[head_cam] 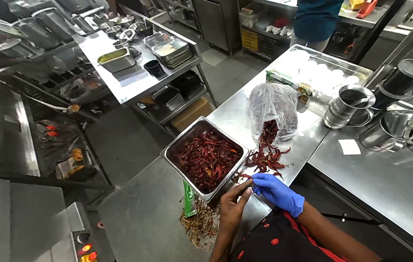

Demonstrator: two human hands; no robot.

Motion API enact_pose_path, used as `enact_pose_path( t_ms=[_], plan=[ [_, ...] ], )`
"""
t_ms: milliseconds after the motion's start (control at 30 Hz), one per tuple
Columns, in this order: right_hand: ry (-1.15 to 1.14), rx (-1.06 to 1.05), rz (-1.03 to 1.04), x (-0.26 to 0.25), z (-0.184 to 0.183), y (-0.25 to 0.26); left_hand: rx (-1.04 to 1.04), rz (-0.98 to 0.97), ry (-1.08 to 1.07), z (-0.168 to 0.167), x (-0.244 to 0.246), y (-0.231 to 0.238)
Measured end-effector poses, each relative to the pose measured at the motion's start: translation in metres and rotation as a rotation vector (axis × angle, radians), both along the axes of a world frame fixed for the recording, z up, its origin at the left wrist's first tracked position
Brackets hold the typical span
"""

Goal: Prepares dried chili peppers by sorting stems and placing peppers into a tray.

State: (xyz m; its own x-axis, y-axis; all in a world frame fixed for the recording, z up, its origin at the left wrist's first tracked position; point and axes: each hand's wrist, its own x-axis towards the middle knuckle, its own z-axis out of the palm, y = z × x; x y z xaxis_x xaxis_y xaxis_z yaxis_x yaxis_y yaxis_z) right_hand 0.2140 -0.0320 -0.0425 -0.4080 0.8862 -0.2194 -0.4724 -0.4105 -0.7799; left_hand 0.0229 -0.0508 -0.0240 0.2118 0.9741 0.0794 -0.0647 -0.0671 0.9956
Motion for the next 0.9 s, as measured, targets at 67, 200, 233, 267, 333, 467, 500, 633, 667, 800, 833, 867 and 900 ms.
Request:
enact_pose_path(
  t_ms=[67,200,233,267,333,467,500,633,667,800,833,867,900],
  plan=[
    [-0.023,0.005,-0.018,0.001,0.003,0.000,-0.023,-0.027,-0.042,0.003,-0.001,0.002],
    [-0.181,0.077,-0.001,0.002,0.005,-0.001,0.196,0.106,0.252,0.009,-0.003,0.007],
    [-0.258,0.099,0.011,0.004,0.007,-0.002,0.287,0.152,0.383,0.012,-0.003,0.009],
    [-0.326,0.114,0.029,0.006,0.009,-0.002,0.367,0.175,0.483,0.016,-0.004,0.012],
    [-0.399,0.146,0.069,0.008,0.015,-0.003,0.489,0.160,0.616,0.021,-0.004,0.019],
    [-0.468,0.178,0.092,0.012,0.032,0.000,0.602,-0.057,0.770,0.024,-0.008,0.031],
    [-0.481,0.181,0.089,0.014,0.033,0.001,0.578,-0.099,0.766,0.022,-0.008,0.033],
    [-0.476,0.168,0.063,0.017,0.027,0.002,0.522,-0.078,0.700,0.010,-0.003,0.032],
    [-0.473,0.159,0.051,0.016,0.025,0.001,0.504,-0.047,0.682,0.007,0.001,0.029],
    [-0.531,0.141,0.039,0.014,0.017,0.000,0.351,0.003,0.601,0.001,0.007,0.019],
    [-0.520,0.144,0.041,0.013,0.014,-0.001,0.294,0.000,0.560,0.000,0.007,0.018],
    [-0.490,0.144,0.044,0.013,0.011,-0.002,0.226,-0.009,0.506,-0.001,0.007,0.016],
    [-0.460,0.145,0.058,0.014,0.009,-0.002,0.153,-0.020,0.444,-0.001,0.006,0.014]
  ],
)
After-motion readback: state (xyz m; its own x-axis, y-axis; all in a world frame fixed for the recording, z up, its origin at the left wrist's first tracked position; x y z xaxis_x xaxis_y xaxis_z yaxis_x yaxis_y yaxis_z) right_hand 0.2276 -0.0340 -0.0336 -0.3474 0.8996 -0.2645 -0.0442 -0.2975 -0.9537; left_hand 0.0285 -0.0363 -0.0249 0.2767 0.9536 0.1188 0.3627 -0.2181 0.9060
